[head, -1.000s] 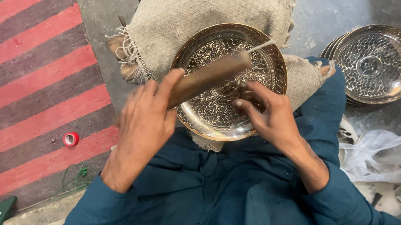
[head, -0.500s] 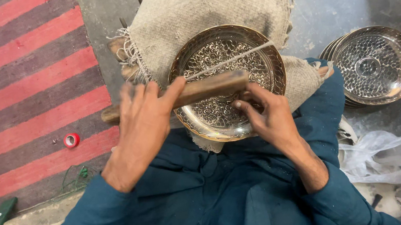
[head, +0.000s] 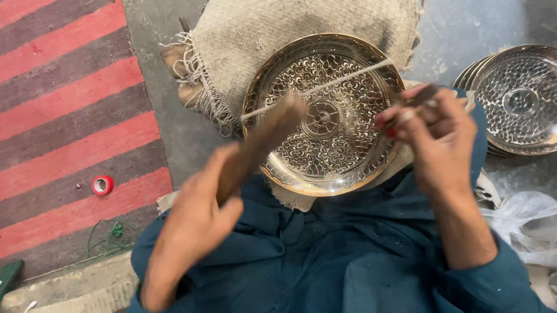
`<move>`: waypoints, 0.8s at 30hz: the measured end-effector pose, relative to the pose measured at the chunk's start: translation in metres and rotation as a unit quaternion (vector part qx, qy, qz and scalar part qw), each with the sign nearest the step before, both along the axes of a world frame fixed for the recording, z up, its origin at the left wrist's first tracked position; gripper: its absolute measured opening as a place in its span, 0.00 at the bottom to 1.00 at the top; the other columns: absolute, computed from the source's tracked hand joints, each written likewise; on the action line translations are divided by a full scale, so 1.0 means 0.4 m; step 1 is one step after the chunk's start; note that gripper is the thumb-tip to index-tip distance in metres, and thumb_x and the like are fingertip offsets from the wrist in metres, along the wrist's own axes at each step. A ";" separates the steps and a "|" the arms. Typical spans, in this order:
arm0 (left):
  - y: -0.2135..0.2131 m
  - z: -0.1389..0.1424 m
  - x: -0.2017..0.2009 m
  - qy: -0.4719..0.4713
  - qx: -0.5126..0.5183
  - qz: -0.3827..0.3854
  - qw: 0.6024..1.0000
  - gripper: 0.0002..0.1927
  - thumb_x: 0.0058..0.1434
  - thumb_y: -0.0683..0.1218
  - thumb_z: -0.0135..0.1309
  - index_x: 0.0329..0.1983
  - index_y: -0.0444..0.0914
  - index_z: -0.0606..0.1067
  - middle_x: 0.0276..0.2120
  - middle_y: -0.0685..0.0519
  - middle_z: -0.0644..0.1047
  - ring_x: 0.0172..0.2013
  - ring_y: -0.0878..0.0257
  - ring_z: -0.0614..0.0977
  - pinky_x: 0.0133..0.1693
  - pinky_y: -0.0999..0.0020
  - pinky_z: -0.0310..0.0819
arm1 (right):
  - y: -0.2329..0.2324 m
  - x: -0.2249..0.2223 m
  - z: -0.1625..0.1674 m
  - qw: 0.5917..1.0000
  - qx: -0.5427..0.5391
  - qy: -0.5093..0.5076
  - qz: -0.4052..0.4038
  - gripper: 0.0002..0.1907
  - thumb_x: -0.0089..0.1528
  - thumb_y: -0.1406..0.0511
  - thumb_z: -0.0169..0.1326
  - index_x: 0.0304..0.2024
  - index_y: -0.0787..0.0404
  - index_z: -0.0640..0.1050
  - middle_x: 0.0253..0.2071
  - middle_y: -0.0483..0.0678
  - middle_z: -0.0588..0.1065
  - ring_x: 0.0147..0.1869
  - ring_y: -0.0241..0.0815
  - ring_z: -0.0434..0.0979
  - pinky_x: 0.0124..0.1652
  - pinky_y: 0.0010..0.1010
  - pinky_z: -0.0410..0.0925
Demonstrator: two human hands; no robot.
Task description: The person sits cross-legged on the floor with an ornate brass plate resting on a cloth cushion on their lap. They hold a chisel against the plate's engraved surface with one hand and strike it with a wooden mallet held in the other hand, working across the decorative pattern, occasionally repositioning the chisel and rotating the plate.
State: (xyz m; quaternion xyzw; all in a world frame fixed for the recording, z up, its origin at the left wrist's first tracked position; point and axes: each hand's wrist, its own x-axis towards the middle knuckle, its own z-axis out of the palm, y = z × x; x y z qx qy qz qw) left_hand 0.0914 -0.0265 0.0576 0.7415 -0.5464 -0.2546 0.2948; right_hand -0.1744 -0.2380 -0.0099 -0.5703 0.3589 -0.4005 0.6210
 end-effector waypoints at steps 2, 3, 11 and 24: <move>0.070 -0.044 -0.029 0.109 0.087 -0.029 0.990 0.32 0.51 0.41 0.54 0.63 0.39 0.66 0.41 0.41 0.81 0.42 0.48 0.86 0.43 0.59 0.77 | -0.043 -0.036 -0.011 0.997 0.011 -0.077 -0.029 0.08 0.72 0.74 0.49 0.53 0.63 0.71 0.41 0.52 0.79 0.46 0.42 0.83 0.46 0.30 0.76; 0.107 -0.069 -0.043 0.154 0.115 -0.060 0.980 0.32 0.51 0.42 0.55 0.62 0.40 0.66 0.41 0.41 0.81 0.40 0.49 0.85 0.41 0.59 0.77 | -0.064 -0.053 -0.018 0.996 0.010 -0.088 -0.031 0.07 0.73 0.75 0.48 0.53 0.64 0.71 0.40 0.51 0.78 0.45 0.41 0.82 0.47 0.30 0.76; 0.303 -0.209 -0.217 0.209 0.393 -0.007 0.895 0.26 0.55 0.48 0.60 0.58 0.46 0.73 0.34 0.42 0.83 0.38 0.48 0.86 0.42 0.58 0.78 | -0.206 -0.067 -0.048 0.995 -0.064 0.072 0.041 0.06 0.73 0.74 0.45 0.51 0.65 0.73 0.35 0.39 0.69 0.31 0.28 0.65 0.31 0.21 0.62; -0.050 -0.190 -0.257 0.108 -0.021 0.259 0.959 0.13 0.64 0.48 0.58 0.43 0.35 0.71 0.28 0.48 0.80 0.26 0.59 0.81 0.30 0.63 0.74 | -0.265 0.027 -0.042 0.961 -0.171 0.154 0.152 0.07 0.71 0.73 0.51 0.50 0.63 0.77 0.30 0.35 0.68 0.34 0.24 0.63 0.33 0.18 0.59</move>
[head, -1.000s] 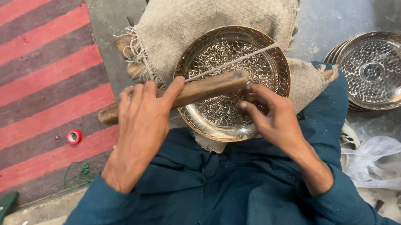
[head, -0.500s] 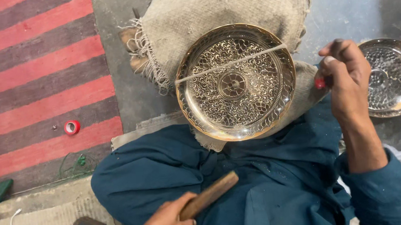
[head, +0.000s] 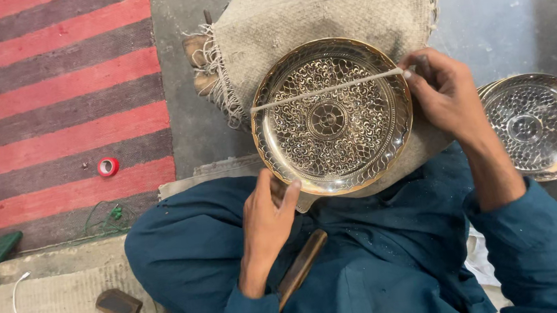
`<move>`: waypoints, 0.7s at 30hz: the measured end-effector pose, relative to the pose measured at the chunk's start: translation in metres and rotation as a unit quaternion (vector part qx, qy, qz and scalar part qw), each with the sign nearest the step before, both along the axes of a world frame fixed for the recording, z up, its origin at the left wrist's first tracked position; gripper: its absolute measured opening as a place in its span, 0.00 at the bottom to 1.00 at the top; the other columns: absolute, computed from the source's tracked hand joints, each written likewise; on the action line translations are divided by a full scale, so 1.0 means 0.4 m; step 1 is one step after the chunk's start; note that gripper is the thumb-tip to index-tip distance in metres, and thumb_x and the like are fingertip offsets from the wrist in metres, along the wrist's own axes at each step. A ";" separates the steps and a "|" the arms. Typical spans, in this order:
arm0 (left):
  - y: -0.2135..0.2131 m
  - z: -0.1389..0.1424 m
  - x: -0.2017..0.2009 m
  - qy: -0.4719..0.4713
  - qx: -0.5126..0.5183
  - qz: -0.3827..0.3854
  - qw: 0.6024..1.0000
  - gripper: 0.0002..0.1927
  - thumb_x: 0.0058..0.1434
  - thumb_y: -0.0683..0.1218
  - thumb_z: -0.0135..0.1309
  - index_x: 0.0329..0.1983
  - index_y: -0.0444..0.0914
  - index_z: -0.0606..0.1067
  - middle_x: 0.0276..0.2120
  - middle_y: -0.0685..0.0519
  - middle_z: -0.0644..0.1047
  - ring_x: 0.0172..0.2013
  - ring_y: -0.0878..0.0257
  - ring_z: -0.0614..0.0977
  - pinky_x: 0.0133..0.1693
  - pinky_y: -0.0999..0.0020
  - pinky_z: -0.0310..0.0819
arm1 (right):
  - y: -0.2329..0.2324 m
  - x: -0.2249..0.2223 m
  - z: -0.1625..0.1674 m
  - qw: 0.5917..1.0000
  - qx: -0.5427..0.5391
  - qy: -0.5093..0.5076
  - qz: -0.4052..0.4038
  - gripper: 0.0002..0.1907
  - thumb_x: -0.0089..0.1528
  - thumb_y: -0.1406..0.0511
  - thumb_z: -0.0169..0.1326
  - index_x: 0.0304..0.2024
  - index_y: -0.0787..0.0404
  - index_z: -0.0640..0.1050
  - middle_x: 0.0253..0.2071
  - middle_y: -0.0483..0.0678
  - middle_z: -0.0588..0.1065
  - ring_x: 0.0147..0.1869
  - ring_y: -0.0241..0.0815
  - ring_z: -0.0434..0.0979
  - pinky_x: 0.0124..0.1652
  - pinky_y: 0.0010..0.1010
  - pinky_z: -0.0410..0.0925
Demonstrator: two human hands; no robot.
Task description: The person sits cross-legged on the floor with an ornate brass plate resting on a cloth cushion on their lap. They hold a chisel against the plate's engraved surface with one hand and strike it with a wooden mallet held in the other hand, working across the decorative pattern, occasionally repositioning the chisel and rotating the plate.
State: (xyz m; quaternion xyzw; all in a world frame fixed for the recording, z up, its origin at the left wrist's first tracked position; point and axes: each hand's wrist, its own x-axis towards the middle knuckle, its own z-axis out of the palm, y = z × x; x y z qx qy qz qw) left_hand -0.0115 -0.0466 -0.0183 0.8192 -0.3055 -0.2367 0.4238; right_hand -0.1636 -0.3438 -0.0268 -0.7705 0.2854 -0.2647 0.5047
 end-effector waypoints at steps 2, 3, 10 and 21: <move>-0.025 0.009 0.026 -0.013 -0.028 0.010 0.999 0.12 0.62 0.46 0.58 0.42 0.34 0.71 0.26 0.48 0.78 0.26 0.60 0.80 0.30 0.64 0.73 | 0.003 0.006 -0.010 0.999 -0.038 -0.006 -0.033 0.04 0.73 0.73 0.52 0.49 0.65 0.77 0.31 0.37 0.64 0.35 0.25 0.59 0.34 0.20 0.56; -0.034 0.015 0.042 -0.019 -0.041 0.014 0.999 0.12 0.62 0.44 0.57 0.42 0.33 0.70 0.26 0.48 0.77 0.26 0.60 0.80 0.30 0.64 0.73 | 0.001 0.008 -0.014 0.999 -0.035 -0.010 -0.035 0.04 0.73 0.73 0.52 0.49 0.65 0.76 0.32 0.37 0.65 0.35 0.25 0.60 0.34 0.20 0.56; -0.056 0.043 0.126 -0.037 -0.051 -0.019 0.998 0.10 0.65 0.45 0.51 0.45 0.35 0.72 0.28 0.46 0.78 0.28 0.53 0.81 0.31 0.59 0.73 | 0.007 -0.008 -0.003 0.998 -0.006 0.006 -0.065 0.03 0.73 0.72 0.52 0.49 0.65 0.74 0.39 0.39 0.73 0.40 0.26 0.69 0.39 0.18 0.64; 0.282 -0.058 -0.071 0.005 0.409 -0.289 0.866 0.29 0.57 0.49 0.62 0.60 0.38 0.67 0.49 0.38 0.74 0.48 0.40 0.80 0.46 0.46 0.77 | 0.230 -0.178 0.122 0.990 0.038 -0.088 -0.107 0.05 0.75 0.76 0.49 0.53 0.70 0.73 0.48 0.55 0.78 0.53 0.41 0.81 0.56 0.32 0.75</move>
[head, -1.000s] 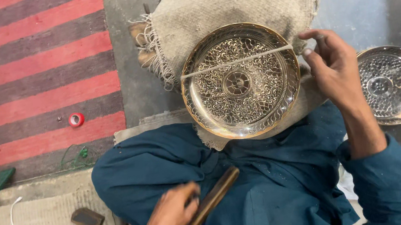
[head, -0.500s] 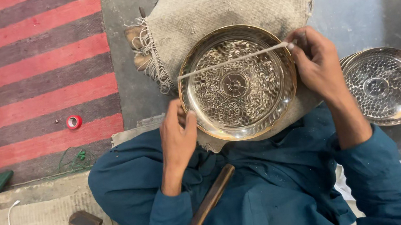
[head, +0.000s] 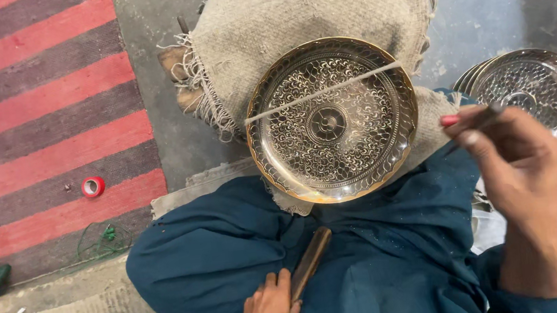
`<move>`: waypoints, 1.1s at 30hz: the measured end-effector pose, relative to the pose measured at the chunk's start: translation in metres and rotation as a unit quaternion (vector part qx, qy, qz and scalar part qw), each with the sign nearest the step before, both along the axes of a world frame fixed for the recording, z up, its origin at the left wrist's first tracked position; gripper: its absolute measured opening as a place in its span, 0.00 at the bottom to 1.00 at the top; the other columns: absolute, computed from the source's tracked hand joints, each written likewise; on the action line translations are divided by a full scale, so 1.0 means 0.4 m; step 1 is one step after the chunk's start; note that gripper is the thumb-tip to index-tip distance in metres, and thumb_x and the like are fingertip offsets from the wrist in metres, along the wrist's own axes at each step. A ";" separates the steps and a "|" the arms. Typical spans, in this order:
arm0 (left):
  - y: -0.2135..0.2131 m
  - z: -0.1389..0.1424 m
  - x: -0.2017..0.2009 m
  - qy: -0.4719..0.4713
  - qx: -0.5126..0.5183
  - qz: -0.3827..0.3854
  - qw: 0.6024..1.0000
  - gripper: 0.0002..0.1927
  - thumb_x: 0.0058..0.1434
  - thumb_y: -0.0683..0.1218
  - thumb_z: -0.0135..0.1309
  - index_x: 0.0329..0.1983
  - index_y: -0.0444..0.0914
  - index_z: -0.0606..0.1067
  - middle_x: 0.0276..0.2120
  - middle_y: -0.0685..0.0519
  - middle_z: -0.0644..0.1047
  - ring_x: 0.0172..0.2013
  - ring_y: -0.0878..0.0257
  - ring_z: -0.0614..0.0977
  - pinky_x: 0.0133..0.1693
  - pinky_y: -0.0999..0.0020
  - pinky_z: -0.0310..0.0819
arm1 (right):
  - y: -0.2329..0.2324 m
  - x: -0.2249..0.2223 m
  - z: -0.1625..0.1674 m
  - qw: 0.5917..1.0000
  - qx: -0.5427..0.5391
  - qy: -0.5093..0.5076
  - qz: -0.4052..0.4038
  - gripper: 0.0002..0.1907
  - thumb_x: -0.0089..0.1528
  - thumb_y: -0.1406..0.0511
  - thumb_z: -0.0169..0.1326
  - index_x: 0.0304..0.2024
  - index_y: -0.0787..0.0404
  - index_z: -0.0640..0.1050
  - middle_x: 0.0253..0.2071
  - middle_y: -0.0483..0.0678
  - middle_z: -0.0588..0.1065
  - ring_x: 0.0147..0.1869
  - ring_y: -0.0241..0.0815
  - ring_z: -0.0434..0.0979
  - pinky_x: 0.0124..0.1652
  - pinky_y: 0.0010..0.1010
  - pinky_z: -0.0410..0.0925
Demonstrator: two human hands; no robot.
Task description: The person sits cross-legged on the floor with an ornate brass plate resting on a cloth cushion on their lap. They hold a chisel against the plate's engraved surface with one hand and strike it with a wooden mallet held in the other hand, working across the decorative pattern, occasionally repositioning the chisel and rotating the plate.
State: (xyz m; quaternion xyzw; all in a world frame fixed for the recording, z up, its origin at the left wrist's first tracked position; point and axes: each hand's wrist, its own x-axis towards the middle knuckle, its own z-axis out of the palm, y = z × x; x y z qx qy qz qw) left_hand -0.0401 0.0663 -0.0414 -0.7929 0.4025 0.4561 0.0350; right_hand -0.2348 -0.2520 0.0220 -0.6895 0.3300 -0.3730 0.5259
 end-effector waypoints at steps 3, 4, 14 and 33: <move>0.036 -0.054 -0.009 0.015 0.023 0.001 1.000 0.41 0.55 0.46 0.65 0.69 0.41 0.60 0.60 0.36 0.67 0.52 0.38 0.77 0.49 0.47 0.75 | 0.043 0.044 -0.022 0.993 0.107 -0.037 0.020 0.10 0.71 0.75 0.48 0.55 0.68 0.72 0.45 0.55 0.79 0.50 0.42 0.84 0.51 0.34 0.78; 0.044 -0.068 -0.003 0.028 0.002 -0.012 1.000 0.39 0.55 0.46 0.65 0.67 0.39 0.61 0.59 0.35 0.67 0.51 0.38 0.77 0.49 0.48 0.75 | 0.048 0.070 -0.036 0.990 0.134 -0.034 0.030 0.11 0.71 0.75 0.47 0.55 0.68 0.72 0.44 0.55 0.80 0.48 0.41 0.84 0.49 0.34 0.78; 0.131 -0.042 0.186 0.452 -0.002 0.220 0.864 0.26 0.59 0.45 0.51 0.62 0.42 0.64 0.38 0.46 0.77 0.33 0.61 0.79 0.38 0.67 0.75 | 0.103 0.228 -0.105 0.986 0.143 -0.036 0.079 0.14 0.66 0.74 0.55 0.55 0.68 0.72 0.42 0.49 0.80 0.49 0.37 0.82 0.47 0.28 0.77; -0.303 0.280 0.305 -0.050 -0.453 -0.053 0.888 0.38 0.51 0.36 0.54 0.68 0.41 0.63 0.52 0.39 0.77 0.49 0.38 0.79 0.46 0.49 0.74 | 0.114 0.249 -0.099 0.996 0.044 0.042 0.062 0.08 0.66 0.74 0.58 0.48 0.68 0.77 0.39 0.48 0.81 0.44 0.34 0.81 0.45 0.27 0.75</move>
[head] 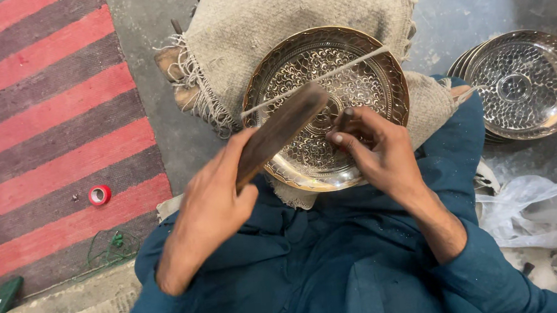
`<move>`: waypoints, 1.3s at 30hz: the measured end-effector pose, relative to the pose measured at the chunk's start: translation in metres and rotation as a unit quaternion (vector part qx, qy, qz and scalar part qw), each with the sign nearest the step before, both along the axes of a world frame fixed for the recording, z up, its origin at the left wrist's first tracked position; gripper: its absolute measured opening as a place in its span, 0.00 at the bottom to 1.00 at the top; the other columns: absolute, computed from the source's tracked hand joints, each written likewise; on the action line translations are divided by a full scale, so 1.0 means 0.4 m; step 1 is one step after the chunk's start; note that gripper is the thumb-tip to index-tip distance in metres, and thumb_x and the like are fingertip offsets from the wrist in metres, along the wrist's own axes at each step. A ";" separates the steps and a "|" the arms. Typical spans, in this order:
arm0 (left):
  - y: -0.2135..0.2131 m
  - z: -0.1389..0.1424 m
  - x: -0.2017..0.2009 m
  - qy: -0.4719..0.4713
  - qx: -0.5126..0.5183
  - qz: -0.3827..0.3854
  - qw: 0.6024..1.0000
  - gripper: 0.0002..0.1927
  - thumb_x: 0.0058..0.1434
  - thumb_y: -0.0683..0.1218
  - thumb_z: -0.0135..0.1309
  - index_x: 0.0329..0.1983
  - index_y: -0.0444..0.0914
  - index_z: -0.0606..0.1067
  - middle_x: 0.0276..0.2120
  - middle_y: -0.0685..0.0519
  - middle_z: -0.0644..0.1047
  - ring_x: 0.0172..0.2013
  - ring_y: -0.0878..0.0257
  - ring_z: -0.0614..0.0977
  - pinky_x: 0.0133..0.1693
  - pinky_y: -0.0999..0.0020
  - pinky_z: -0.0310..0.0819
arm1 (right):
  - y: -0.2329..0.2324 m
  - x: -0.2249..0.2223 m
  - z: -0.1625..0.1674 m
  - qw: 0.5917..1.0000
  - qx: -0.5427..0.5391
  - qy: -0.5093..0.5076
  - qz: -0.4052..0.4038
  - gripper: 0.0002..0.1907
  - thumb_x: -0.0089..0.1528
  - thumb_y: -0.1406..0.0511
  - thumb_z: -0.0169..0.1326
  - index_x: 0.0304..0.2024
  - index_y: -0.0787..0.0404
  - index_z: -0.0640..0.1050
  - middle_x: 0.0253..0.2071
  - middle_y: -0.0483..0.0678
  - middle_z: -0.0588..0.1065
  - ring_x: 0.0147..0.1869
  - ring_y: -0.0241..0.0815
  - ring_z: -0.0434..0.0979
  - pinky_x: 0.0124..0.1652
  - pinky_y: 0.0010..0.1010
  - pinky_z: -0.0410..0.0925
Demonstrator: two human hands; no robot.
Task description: The person sits cross-legged on the floor with an ornate brass plate resting on a cloth cushion on their lap. They hold a chisel against the plate's engraved surface with one hand and strike it with a wooden mallet held in the other hand, working across the decorative pattern, occasionally repositioning the chisel and rotating the plate.
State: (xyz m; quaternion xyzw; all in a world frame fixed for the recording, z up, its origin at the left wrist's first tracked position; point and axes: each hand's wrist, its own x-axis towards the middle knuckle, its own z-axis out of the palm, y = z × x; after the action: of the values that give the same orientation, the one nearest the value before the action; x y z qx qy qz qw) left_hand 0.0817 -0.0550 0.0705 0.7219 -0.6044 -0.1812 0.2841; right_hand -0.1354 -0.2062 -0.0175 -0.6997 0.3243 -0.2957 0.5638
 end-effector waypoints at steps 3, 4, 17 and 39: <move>-0.047 0.050 0.014 -0.113 0.080 0.000 0.990 0.39 0.52 0.38 0.58 0.69 0.47 0.63 0.39 0.43 0.77 0.42 0.40 0.80 0.42 0.45 0.73 | 0.000 0.000 -0.001 1.000 -0.004 -0.004 0.005 0.12 0.65 0.73 0.57 0.52 0.67 0.76 0.41 0.46 0.81 0.45 0.33 0.82 0.45 0.26 0.77; -0.059 0.063 0.017 -0.114 0.069 -0.012 0.991 0.39 0.52 0.38 0.58 0.69 0.47 0.63 0.38 0.44 0.77 0.42 0.41 0.80 0.42 0.45 0.73 | 0.000 0.001 0.000 1.000 -0.005 -0.004 0.002 0.12 0.65 0.73 0.57 0.52 0.67 0.77 0.41 0.46 0.81 0.45 0.33 0.82 0.45 0.27 0.77; -0.117 0.100 0.011 -0.196 0.055 -0.067 0.977 0.39 0.57 0.37 0.54 0.73 0.49 0.60 0.39 0.44 0.75 0.41 0.43 0.80 0.42 0.46 0.73 | 0.007 0.006 0.015 1.000 -0.006 0.017 -0.018 0.10 0.65 0.73 0.58 0.49 0.66 0.78 0.38 0.46 0.82 0.41 0.32 0.82 0.42 0.25 0.75; -0.109 0.083 0.023 -0.197 0.055 -0.031 0.978 0.40 0.54 0.38 0.58 0.71 0.50 0.63 0.35 0.45 0.75 0.40 0.43 0.80 0.40 0.46 0.72 | 0.003 0.016 0.006 0.999 -0.037 0.006 -0.030 0.17 0.65 0.73 0.58 0.56 0.67 0.75 0.44 0.51 0.83 0.51 0.38 0.85 0.49 0.28 0.77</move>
State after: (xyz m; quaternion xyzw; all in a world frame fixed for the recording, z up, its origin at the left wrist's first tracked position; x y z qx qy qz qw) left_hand 0.0908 -0.0986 0.1037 0.7386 -0.6600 -0.0774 0.1136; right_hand -0.1288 -0.2052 -0.0151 -0.7120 0.3374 -0.3195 0.5264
